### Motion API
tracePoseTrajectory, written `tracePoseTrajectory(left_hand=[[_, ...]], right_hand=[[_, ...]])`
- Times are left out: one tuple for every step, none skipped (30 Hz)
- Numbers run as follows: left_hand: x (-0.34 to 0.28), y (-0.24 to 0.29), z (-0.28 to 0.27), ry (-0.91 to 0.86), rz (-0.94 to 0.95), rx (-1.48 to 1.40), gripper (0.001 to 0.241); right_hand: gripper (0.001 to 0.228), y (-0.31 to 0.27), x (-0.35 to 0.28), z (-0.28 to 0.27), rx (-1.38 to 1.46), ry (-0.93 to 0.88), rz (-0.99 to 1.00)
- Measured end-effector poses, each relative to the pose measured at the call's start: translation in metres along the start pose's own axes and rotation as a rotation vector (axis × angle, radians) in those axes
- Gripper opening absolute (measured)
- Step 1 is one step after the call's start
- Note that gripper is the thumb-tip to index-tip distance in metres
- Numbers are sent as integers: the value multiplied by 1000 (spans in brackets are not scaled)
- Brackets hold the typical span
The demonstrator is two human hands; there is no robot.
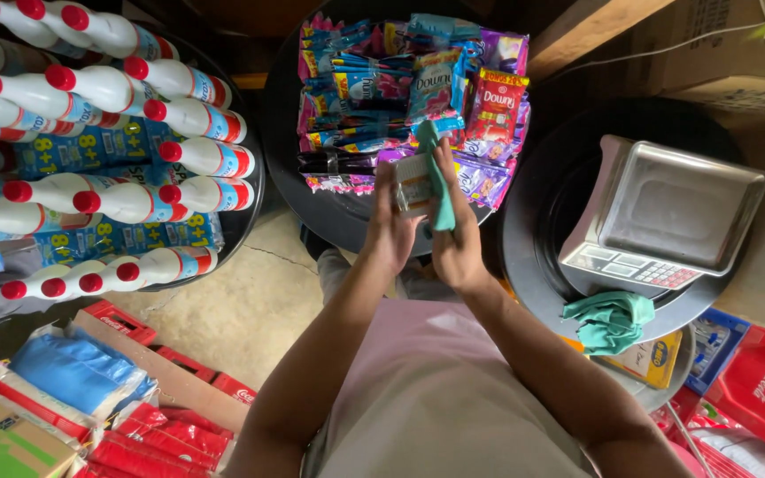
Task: Cleaning instant noodle cups with a cloth and placing them neatly on a shelf.
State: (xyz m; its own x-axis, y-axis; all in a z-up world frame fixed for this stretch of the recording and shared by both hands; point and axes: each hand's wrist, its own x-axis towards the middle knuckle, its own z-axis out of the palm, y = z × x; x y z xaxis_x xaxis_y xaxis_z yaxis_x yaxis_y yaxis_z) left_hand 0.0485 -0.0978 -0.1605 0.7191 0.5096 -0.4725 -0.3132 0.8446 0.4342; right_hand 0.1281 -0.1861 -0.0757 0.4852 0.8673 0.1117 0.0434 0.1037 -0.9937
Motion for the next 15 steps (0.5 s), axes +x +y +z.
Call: tracePoseTrajectory(left_hand=[[5, 1, 3, 8, 13, 65, 74], [15, 6, 6, 9, 33, 134, 78], [22, 8, 10, 1, 44, 137, 78], [23, 6, 13, 159, 17, 156, 72], [24, 3, 16, 317, -9, 174, 67], [23, -4, 13, 320, -10, 173, 67], [22, -12, 11, 265, 35, 155, 67], [30, -13, 9, 199, 97, 144, 67], [33, -11, 10, 192, 112, 150, 67], [28, -12, 10, 106, 123, 55, 71], [24, -13, 9, 20, 133, -39, 74], [27, -9, 3, 28, 127, -40, 74], [30, -5, -3, 121, 112, -7, 70], [38, 1, -7, 207, 105, 20, 67], [48, -2, -23, 208, 108, 14, 67]], right_hand=[[65, -6, 0, 1, -93, 6, -74], [66, -10, 4, 2, -186, 13, -159], [66, -5, 5, -2, -186, 11, -172], [73, -2, 0, -6, -326, -30, -133], [82, 1, -4, -11, -465, -73, -93], [82, 5, -3, -15, -464, -75, -90], [67, 9, -1, -20, -364, -37, -111], [53, 16, 10, -25, -262, 2, -152], [53, 18, 18, -25, -257, 1, -169], [52, 18, 19, -23, -29, 102, -49], [51, 18, 20, -21, 199, 201, 72], [51, 16, 18, -13, 200, 202, 82], [52, 13, 16, -5, 148, 182, 76], [53, 11, 19, 0, 90, 155, 62], [53, 9, 19, 5, 87, 149, 62]])
